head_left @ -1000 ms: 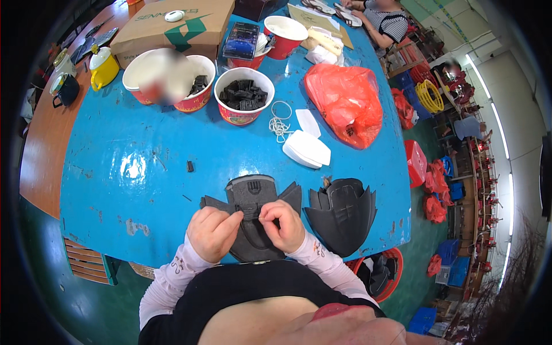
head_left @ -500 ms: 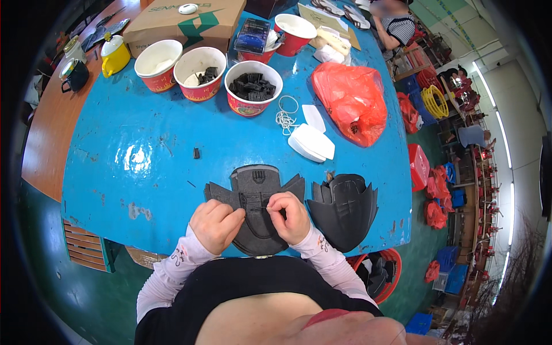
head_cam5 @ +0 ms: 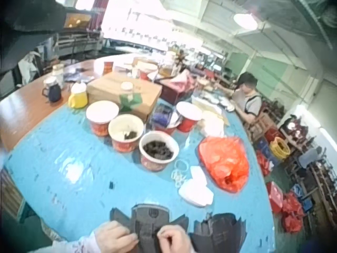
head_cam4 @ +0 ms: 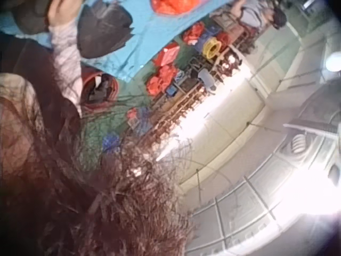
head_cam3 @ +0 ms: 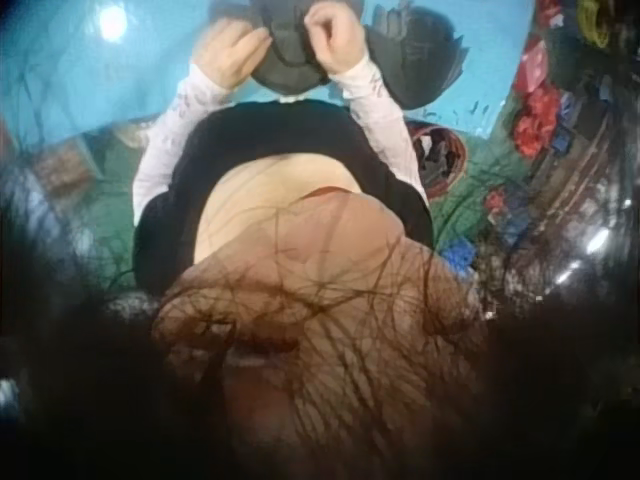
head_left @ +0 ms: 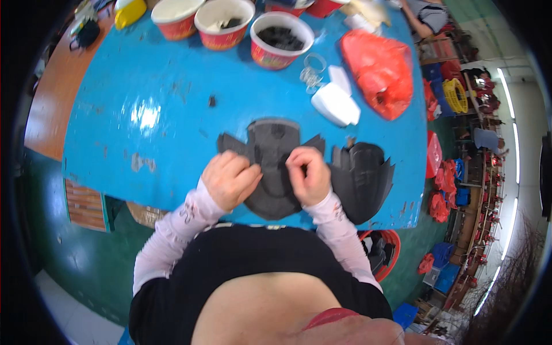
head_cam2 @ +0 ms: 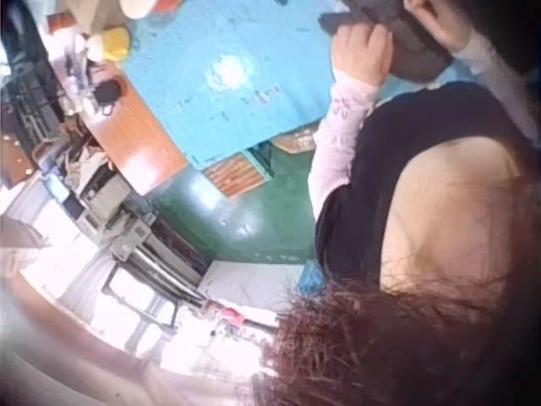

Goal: Attaching small black plastic components to black shoe tongue pieces by hand at a workbench.

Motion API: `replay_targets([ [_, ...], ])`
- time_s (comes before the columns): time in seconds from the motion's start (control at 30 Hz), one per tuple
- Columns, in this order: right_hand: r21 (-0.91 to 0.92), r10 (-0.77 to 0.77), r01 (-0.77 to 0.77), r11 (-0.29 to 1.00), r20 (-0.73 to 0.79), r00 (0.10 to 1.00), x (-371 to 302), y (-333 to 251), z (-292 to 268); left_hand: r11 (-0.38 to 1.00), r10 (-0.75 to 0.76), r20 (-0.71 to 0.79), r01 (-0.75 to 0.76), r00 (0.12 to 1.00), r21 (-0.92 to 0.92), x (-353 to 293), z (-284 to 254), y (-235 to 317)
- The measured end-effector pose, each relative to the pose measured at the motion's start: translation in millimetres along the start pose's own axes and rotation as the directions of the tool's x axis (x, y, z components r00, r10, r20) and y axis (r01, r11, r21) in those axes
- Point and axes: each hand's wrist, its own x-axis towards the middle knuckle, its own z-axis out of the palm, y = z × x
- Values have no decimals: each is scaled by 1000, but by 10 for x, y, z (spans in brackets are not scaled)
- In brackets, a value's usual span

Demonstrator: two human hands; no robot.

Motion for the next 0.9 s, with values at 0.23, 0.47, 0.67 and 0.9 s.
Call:
replay_targets([
  [0.23, -78, 99, -99, 992, -6, 995, 24, 40, -51, 999, 35, 43, -33, 998, -33, 11, 44, -77],
  [0.47, -213, -93, 125, 969, 157, 983, 66, 38, 50, 999, 37, 65, -36, 997, -16, -44, 36, -50],
  [0.67, -264, -142, 198, 944, 218, 966, 111, 66, 84, 999, 37, 41, -39, 998, 30, -69, 81, -49],
  [0.9, -303, -139, 209, 930, 235, 962, 104, 58, 86, 992, -48, 156, 30, 987, 119, 71, 134, 31],
])
